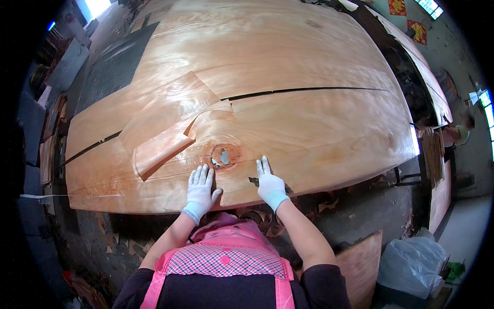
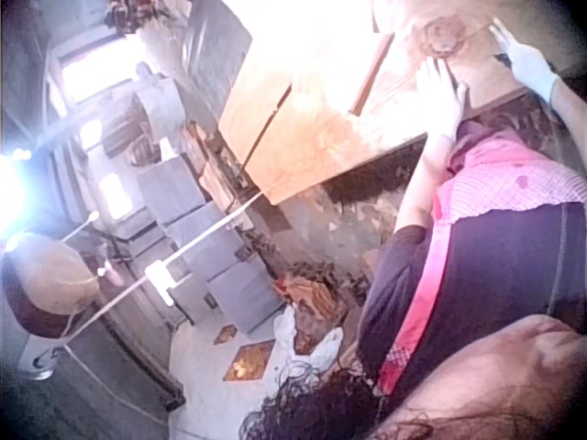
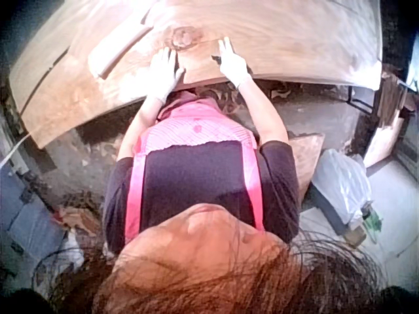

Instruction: The person uses a utility knife to trim and cut thin wood veneer sheets, applies adhesive strips to the edges, and moves large sheets of wood across a metal table in a workshop.

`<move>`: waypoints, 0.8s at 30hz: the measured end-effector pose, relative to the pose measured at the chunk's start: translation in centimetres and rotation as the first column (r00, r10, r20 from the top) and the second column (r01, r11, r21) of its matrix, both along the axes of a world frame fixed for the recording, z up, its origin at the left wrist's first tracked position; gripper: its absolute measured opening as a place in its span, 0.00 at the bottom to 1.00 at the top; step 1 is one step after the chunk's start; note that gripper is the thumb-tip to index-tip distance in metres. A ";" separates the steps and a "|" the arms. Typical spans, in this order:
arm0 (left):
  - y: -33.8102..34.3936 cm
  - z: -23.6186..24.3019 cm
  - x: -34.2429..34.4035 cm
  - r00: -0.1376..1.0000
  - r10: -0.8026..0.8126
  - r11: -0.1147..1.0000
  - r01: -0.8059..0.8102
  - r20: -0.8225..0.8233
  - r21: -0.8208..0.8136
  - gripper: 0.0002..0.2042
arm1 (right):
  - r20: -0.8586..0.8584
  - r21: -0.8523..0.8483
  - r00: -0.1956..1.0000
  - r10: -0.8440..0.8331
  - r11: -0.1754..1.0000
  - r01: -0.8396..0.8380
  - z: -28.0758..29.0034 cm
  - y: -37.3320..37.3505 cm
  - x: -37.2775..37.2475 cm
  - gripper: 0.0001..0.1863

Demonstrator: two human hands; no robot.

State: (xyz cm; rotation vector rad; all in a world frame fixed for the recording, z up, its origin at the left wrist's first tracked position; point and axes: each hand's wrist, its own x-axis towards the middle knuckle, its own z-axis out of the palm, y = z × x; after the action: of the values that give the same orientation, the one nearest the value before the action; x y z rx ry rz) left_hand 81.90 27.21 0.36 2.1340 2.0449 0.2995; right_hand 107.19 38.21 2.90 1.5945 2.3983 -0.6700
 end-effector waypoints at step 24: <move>-1.0 -0.3 0.9 0.943 0.331 0.944 -0.330 0.033 -0.028 0.45 | 0.032 0.105 0.947 0.321 0.941 -0.322 -0.5 0.4 0.3 0.47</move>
State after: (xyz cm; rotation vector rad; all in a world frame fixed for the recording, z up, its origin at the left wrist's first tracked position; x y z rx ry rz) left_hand 82.85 26.17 0.06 1.7495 2.3678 0.3540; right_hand 107.44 38.61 2.36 1.1909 2.6385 -0.4706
